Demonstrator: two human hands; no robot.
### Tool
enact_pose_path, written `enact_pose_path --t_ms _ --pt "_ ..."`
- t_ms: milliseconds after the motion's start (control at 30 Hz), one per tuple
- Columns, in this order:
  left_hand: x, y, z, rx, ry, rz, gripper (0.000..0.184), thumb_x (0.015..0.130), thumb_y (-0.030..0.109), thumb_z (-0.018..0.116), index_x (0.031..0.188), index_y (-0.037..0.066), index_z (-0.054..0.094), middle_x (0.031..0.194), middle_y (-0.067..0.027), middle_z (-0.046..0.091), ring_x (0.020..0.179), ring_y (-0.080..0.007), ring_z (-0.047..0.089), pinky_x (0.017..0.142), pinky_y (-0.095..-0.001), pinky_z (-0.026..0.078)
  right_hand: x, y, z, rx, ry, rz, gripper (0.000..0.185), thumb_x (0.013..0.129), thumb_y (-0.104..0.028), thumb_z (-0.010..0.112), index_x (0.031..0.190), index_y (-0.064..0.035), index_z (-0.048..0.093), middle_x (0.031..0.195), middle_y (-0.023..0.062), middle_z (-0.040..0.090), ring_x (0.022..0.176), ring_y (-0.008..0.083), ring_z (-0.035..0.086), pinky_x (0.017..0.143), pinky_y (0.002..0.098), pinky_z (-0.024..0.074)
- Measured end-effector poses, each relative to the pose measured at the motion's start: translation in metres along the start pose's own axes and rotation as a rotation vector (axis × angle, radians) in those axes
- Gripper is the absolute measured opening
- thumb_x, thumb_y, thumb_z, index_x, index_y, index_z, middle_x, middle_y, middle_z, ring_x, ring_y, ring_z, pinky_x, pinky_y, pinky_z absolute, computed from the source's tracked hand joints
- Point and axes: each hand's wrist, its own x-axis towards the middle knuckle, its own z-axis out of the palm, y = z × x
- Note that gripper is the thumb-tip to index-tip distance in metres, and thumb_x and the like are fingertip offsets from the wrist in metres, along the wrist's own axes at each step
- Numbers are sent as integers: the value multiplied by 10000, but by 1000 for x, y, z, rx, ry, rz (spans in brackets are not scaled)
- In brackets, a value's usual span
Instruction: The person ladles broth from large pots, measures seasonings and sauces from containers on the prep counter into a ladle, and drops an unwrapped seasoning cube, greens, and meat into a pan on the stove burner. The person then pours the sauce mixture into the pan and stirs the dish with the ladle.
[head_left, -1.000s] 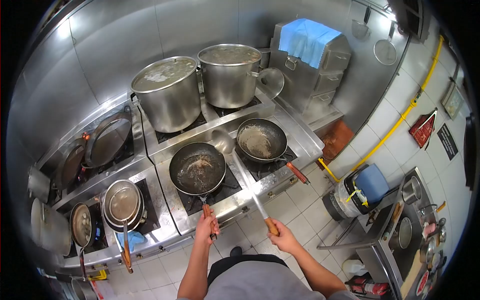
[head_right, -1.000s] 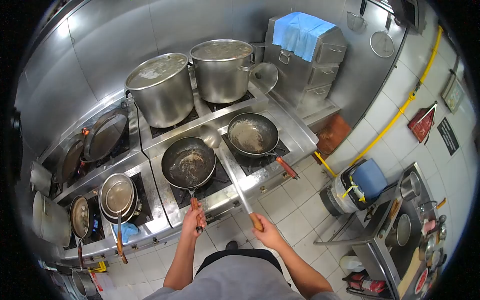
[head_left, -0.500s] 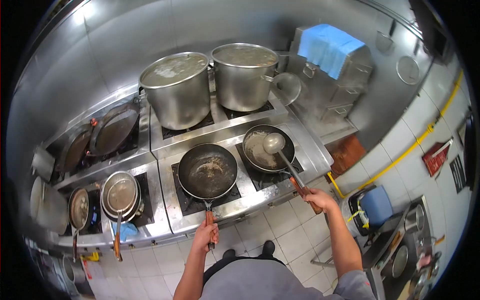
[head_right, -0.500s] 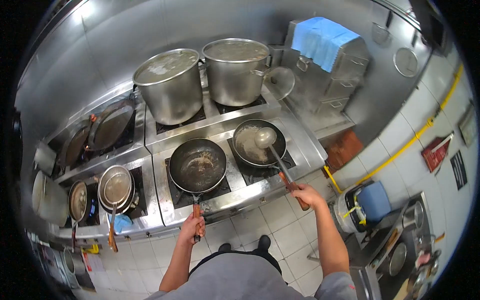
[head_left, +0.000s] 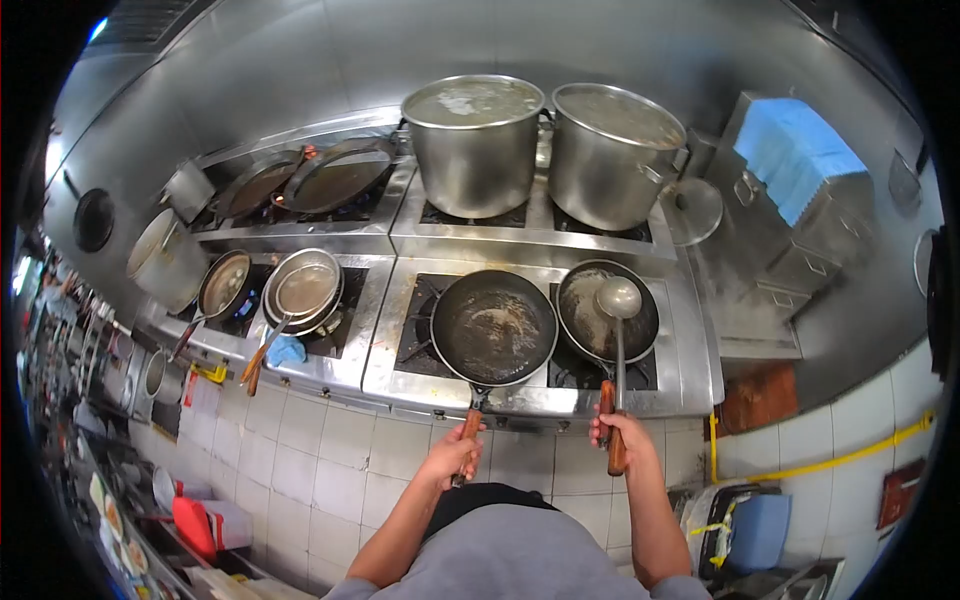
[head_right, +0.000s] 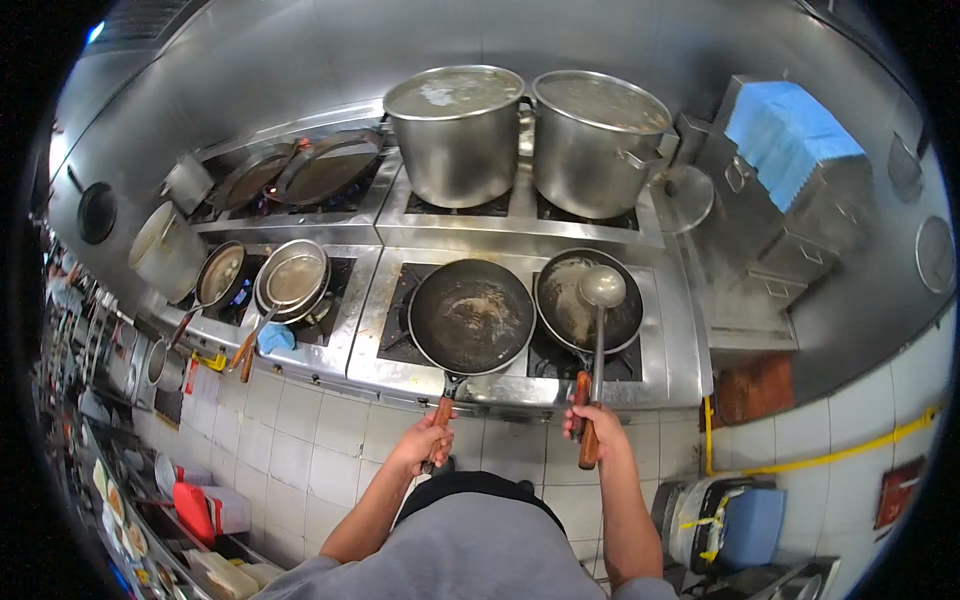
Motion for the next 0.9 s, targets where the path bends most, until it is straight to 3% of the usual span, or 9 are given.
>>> enact_pose_path --t_ms 267,567,900 --pt "6 -15 26 45 -18 -1 367 862 103 545 1208 79 425 646 3 466 409 -92 446 365 -240 389 -104 -18 -10 -79 79 -104 433 783 -67 609 1177 -13 437 779 115 570 637 232 572 564 388 501" --pt "62 -22 78 183 -248 -83 379 880 115 541 1229 58 406 667 1 467 413 -86 445 365 -239 382 -203 -47 9 -145 297 -200 423 767 -16 576 1162 21 429 747 147 559 606 261 575 546 409 503" --pt "125 -35 119 92 -380 -112 284 887 195 554 1116 74 437 678 -2 488 447 -102 453 375 -253 383 -186 -37 104 -138 122 -119 471 754 -34 634 1180 13 440 775 130 583 641 249 591 564 391 507"
